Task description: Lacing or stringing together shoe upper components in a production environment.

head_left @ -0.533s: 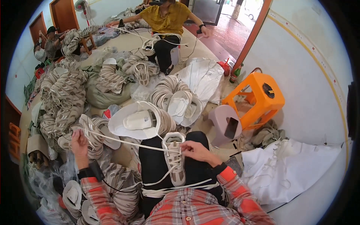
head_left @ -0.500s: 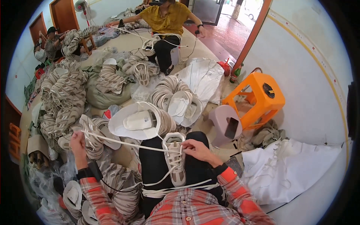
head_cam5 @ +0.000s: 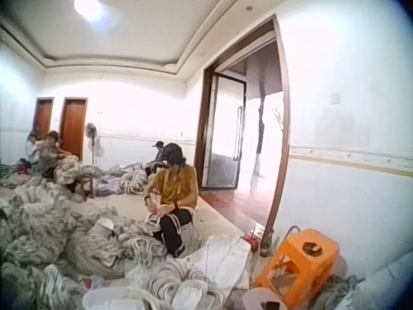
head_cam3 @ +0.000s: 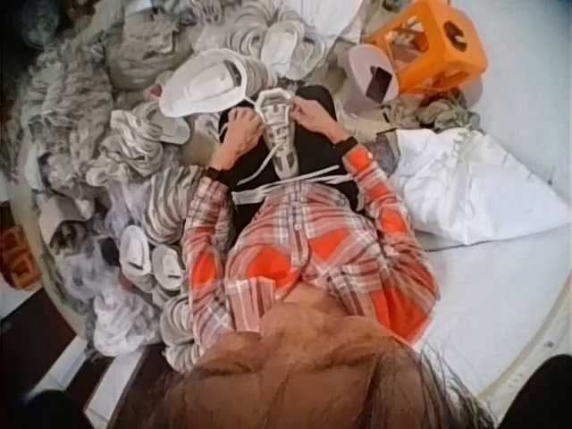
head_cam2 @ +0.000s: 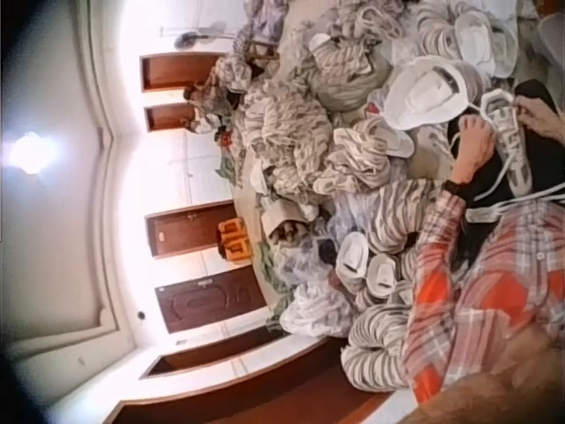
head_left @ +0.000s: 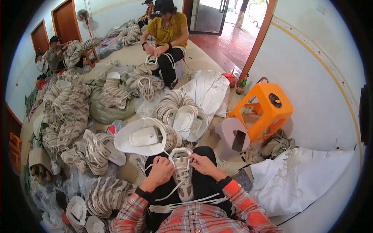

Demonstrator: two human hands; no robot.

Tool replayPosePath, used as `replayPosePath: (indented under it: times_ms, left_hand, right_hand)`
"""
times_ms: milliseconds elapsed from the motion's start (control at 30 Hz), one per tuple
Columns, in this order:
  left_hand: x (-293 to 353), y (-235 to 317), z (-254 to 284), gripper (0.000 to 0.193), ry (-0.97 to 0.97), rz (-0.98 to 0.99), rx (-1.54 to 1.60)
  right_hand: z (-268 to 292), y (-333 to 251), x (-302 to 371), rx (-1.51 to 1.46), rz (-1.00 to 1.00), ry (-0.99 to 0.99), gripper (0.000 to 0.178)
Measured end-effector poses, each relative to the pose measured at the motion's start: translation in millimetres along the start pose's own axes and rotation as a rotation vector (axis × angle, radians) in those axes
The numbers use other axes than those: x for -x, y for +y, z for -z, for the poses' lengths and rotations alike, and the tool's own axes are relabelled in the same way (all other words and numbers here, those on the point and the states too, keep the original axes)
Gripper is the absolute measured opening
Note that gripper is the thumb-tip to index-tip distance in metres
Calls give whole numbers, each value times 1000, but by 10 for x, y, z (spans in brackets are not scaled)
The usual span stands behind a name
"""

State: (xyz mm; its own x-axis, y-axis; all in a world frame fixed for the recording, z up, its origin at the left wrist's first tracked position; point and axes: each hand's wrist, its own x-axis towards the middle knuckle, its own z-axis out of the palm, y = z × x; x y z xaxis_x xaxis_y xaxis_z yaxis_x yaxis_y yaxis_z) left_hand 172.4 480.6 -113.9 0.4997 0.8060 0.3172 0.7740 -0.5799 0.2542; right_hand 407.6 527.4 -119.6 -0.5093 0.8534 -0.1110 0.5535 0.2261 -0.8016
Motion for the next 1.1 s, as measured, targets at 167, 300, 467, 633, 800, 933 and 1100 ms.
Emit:
replayPosePath:
  times_ms: [167, 300, 467, 633, 800, 933, 1100]
  left_hand:
    - [54, -176, 74, 15, -47, 98, 245]
    - [523, -383, -274, 27, -244, 149, 95]
    - [572, -378, 617, 33, -225, -179, -188]
    - [875, -502, 1559, 26, -284, 161, 245]
    - [1243, -638, 1906, 21, -244, 511, 241]
    - [1741, -775, 1509, 24, -271, 710, -320]
    - [1646, -791, 992, 29, -8, 1024, 200]
  right_hand:
    - [-58, 87, 14, 201, 101, 20, 27]
    - [-106, 116, -17, 138, 159, -85, 29]
    - [-175, 11, -51, 106, 507, 74, 26]
    - [-423, -203, -289, 22, 634, -52, 26]
    - [-398, -108, -301, -52, 485, -239, 25]
    - [-346, -508, -120, 24, 377, -372, 27]
    - [-722, -1068, 269, -97, 586, -388, 27]
